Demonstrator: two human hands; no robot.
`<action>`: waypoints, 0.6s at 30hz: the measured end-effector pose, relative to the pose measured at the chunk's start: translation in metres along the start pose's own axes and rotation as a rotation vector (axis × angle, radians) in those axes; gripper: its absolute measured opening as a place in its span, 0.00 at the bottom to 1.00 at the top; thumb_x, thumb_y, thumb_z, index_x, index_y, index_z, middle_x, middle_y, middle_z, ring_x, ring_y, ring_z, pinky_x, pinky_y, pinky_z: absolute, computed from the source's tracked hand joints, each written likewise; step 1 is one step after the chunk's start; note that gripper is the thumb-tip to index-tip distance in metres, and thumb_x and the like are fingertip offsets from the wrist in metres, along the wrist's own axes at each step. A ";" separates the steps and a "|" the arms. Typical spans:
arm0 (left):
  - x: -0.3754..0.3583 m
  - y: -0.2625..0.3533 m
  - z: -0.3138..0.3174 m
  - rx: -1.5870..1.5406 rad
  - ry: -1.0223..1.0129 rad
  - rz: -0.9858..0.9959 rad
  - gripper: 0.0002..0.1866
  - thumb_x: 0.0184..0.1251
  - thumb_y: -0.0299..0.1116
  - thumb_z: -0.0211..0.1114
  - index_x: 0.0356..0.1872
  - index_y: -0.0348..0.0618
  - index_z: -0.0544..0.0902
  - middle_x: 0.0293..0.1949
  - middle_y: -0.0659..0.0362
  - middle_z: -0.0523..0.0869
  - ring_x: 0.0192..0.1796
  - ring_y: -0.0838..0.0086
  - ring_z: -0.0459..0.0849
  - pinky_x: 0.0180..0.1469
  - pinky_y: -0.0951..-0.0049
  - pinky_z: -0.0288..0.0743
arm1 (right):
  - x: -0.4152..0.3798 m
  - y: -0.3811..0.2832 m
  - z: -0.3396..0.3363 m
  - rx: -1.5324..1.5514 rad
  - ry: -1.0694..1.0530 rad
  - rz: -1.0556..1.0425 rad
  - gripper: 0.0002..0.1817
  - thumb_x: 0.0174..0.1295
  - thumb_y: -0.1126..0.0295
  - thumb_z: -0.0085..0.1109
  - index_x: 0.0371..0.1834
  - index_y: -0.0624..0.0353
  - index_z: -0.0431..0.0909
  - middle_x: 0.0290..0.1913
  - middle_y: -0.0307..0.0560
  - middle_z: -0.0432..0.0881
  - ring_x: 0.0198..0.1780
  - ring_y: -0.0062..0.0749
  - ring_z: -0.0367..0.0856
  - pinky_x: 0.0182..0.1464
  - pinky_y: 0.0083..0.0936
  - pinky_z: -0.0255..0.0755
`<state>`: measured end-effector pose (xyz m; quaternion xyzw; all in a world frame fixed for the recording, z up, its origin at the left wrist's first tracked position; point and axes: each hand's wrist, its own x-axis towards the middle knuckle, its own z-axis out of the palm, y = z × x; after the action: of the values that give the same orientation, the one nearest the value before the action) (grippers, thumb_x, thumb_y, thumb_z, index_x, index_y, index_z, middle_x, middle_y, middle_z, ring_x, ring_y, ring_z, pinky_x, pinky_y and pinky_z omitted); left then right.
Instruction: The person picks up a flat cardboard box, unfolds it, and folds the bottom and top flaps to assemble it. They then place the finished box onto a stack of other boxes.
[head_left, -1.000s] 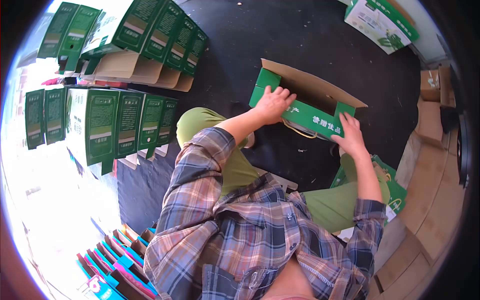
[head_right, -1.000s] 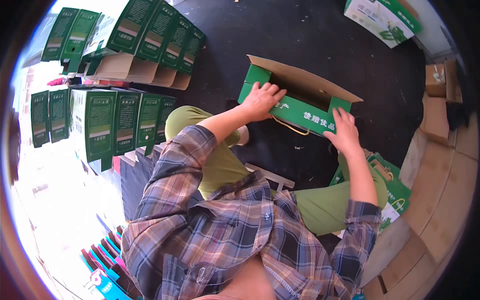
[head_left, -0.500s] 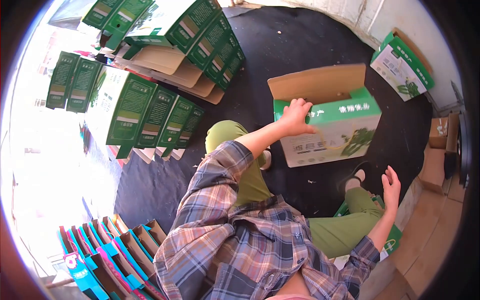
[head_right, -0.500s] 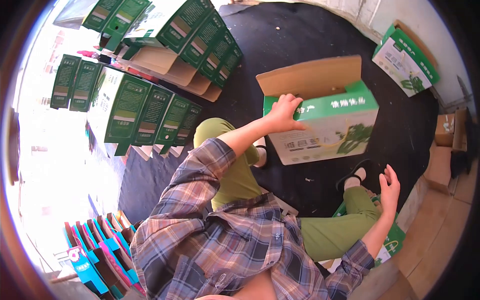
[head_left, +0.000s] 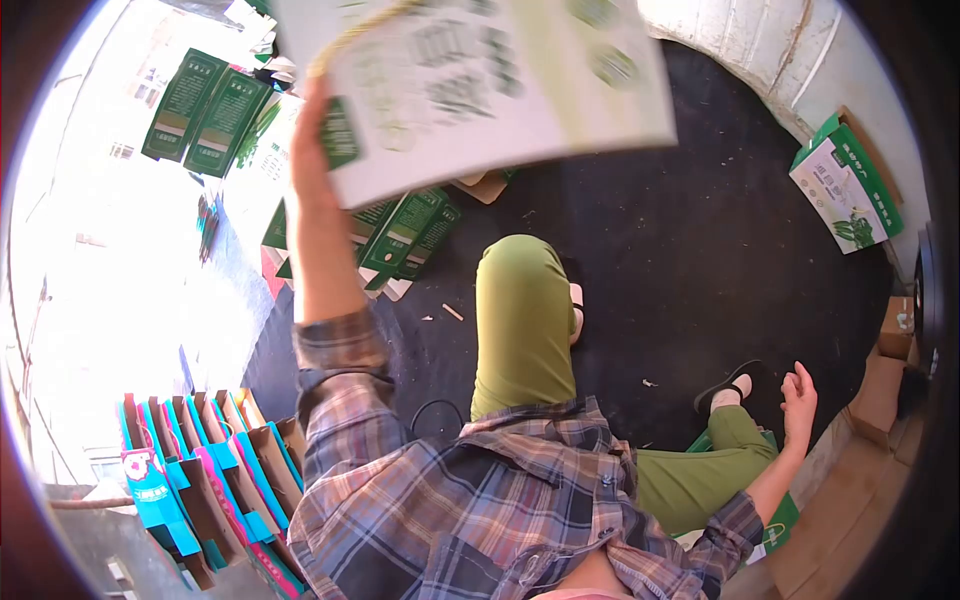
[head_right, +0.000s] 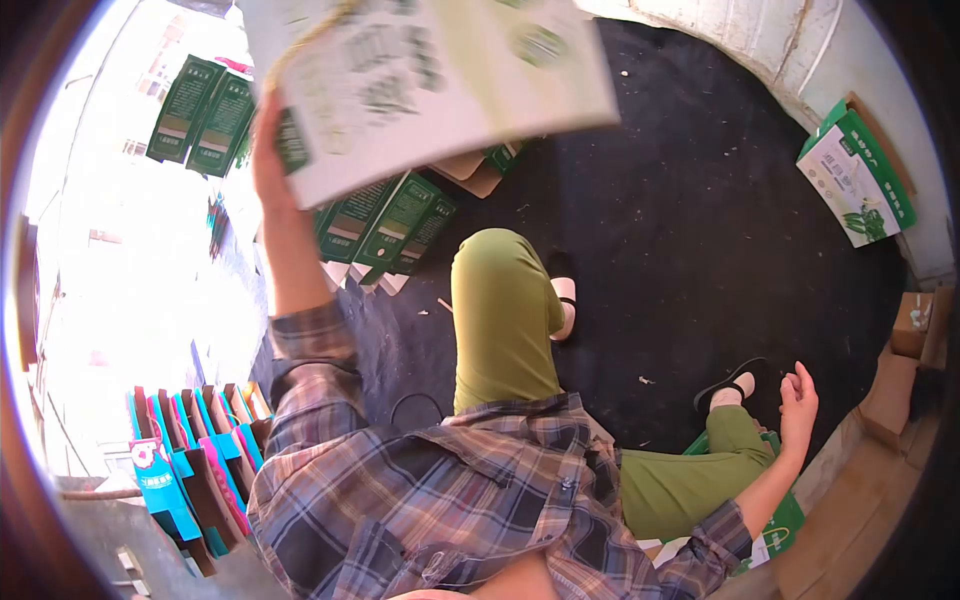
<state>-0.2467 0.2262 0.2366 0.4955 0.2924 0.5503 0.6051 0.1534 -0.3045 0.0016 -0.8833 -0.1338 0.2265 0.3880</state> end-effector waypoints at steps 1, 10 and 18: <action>0.001 0.020 -0.014 0.040 0.031 0.082 0.24 0.64 0.41 0.63 0.57 0.38 0.75 0.49 0.54 0.82 0.49 0.66 0.82 0.52 0.66 0.78 | 0.001 0.000 0.001 -0.002 -0.005 0.000 0.24 0.64 0.67 0.56 0.64 0.56 0.70 0.45 0.38 0.79 0.33 0.15 0.70 0.28 0.14 0.64; 0.083 0.112 -0.242 0.040 0.207 0.072 0.26 0.70 0.44 0.51 0.62 0.36 0.70 0.57 0.48 0.78 0.55 0.60 0.79 0.56 0.61 0.75 | 0.014 0.001 0.014 -0.064 -0.015 0.013 0.24 0.63 0.68 0.56 0.64 0.59 0.70 0.36 0.33 0.77 0.31 0.15 0.71 0.25 0.14 0.64; 0.083 0.092 -0.300 -3.078 0.218 0.177 0.27 0.73 0.50 0.39 0.67 0.52 0.67 0.69 0.65 0.67 0.72 0.71 0.61 0.72 0.65 0.53 | 0.016 0.010 0.019 -0.166 -0.009 0.062 0.24 0.63 0.68 0.56 0.63 0.60 0.71 0.36 0.33 0.77 0.30 0.16 0.71 0.25 0.16 0.64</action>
<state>-0.5327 0.3798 0.2353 -0.6119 -0.5261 0.3747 0.4566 0.1580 -0.2924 -0.0221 -0.9151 -0.1263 0.2304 0.3058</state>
